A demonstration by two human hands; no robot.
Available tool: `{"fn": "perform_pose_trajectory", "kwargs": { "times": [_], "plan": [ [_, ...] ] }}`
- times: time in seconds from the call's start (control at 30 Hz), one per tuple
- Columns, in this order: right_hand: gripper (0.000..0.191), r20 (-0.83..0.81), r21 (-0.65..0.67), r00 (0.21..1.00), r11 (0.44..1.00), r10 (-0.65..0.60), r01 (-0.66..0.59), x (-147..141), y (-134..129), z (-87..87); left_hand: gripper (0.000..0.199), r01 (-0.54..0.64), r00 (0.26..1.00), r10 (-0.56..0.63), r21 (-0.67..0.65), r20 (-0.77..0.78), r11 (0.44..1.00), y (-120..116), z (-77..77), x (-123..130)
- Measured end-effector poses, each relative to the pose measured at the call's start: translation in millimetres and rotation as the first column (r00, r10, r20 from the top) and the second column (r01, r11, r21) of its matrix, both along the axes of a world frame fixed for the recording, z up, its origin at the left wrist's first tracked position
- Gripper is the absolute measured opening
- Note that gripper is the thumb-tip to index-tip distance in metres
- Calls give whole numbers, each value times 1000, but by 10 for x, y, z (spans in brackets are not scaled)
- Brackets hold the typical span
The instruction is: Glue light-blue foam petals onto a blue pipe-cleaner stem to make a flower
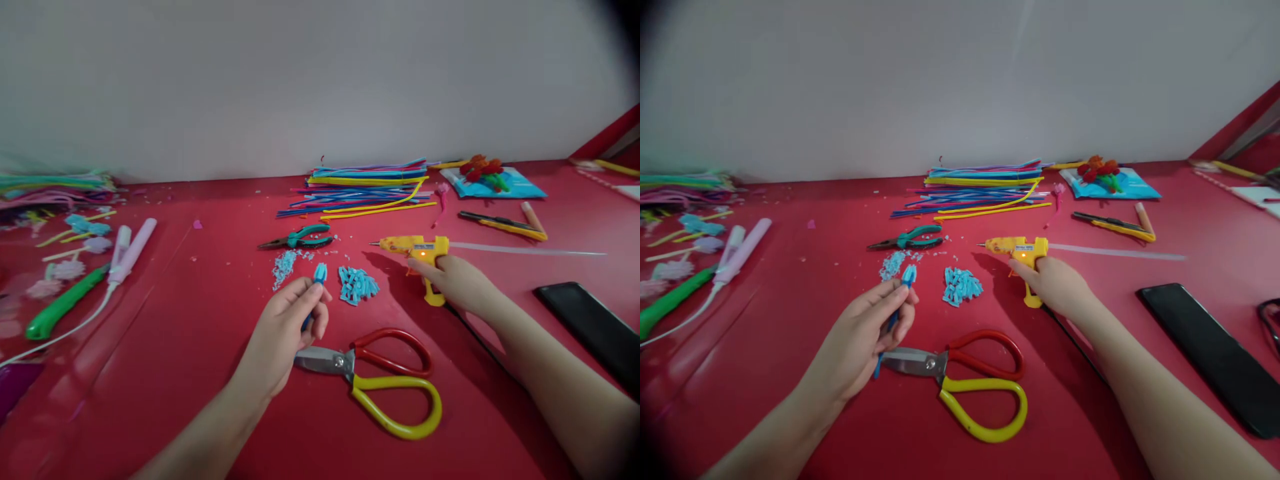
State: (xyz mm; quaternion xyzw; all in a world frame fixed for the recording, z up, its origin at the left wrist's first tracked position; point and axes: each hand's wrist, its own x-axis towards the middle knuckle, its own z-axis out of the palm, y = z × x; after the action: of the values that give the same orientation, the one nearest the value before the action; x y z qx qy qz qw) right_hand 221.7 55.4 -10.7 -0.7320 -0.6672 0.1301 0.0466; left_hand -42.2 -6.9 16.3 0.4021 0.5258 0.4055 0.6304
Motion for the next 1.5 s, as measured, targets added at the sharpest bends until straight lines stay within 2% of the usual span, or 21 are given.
{"fn": "perform_pose_trajectory", "kwargs": {
  "times": [0.13, 0.2, 0.23, 0.27, 0.3, 0.33, 0.37, 0.4, 0.47, 0.7, 0.8, 0.93, 1.03, 1.3, 1.37, 1.43, 1.5],
  "plan": [
    [50, 140, 30, 990, 999, 16, -20, -35, -64, 46, 24, 24, 999, -23, 47, -30, 999, 5, -16, -4],
    [48, 206, 123, 978, 991, 19, -45, -127, -135, 92, 25, 35, 999, -33, 49, -39, 998, 7, -15, -2],
    [44, 214, 202, 976, 975, 51, -95, -194, -173, 113, 26, 42, 998, -41, 46, -40, 998, 6, -13, 0],
    [37, 204, 317, 972, 932, 114, -175, -273, -210, 130, 26, 52, 998, -51, 42, -39, 998, 6, -12, 2],
    [27, 133, 402, 959, 871, 249, -281, -358, -244, 139, 26, 63, 997, -62, 37, -37, 997, 4, -13, 5],
    [19, 42, 441, 906, 806, 422, -396, -444, -271, 140, 26, 72, 997, -70, 35, -35, 997, 1, -16, 9],
    [15, -11, 474, 820, 725, 572, -500, -524, -291, 131, 26, 79, 996, -77, 35, -33, 996, -2, -20, 12],
    [16, -10, 491, 767, 671, 642, -556, -595, -303, 112, 27, 84, 996, -83, 36, -31, 996, -6, -27, 16],
    [20, 25, 479, 718, 622, 696, -619, -692, -306, 57, 27, 95, 995, -94, 39, -28, 995, -15, -42, 24],
    [14, 24, 497, 741, 635, 672, -592, -709, -231, -76, 29, 115, 993, -114, 13, -12, 993, -33, -73, 45],
    [14, -5, 506, 746, 645, 666, -573, -690, -214, -73, 29, 109, 994, -108, 7, -12, 994, -32, -77, 48],
    [17, 32, 511, 729, 616, 683, -600, -689, -222, -76, 29, 112, 993, -112, 0, -20, 994, -31, -88, 56],
    [13, 41, 502, 726, 614, 687, -609, -699, -229, -76, 28, 115, 993, -115, -3, -20, 993, -32, -90, 64],
    [9, -95, 557, 711, 629, 697, -542, -640, -231, 11, 27, 104, 995, -104, -1, -12, 995, -34, -60, 61],
    [9, -197, 569, 682, 649, 704, -505, -634, -255, 41, 26, 103, 995, -103, -5, -17, 995, -39, -53, 59],
    [10, -312, 554, 664, 698, 680, -454, -616, -285, 73, 26, 104, 994, -104, -14, -16, 994, -45, -39, 58],
    [12, -328, 518, 678, 725, 658, -453, -576, -312, 99, 26, 107, 994, -108, -25, -5, 994, -50, -20, 56]
  ]
}}
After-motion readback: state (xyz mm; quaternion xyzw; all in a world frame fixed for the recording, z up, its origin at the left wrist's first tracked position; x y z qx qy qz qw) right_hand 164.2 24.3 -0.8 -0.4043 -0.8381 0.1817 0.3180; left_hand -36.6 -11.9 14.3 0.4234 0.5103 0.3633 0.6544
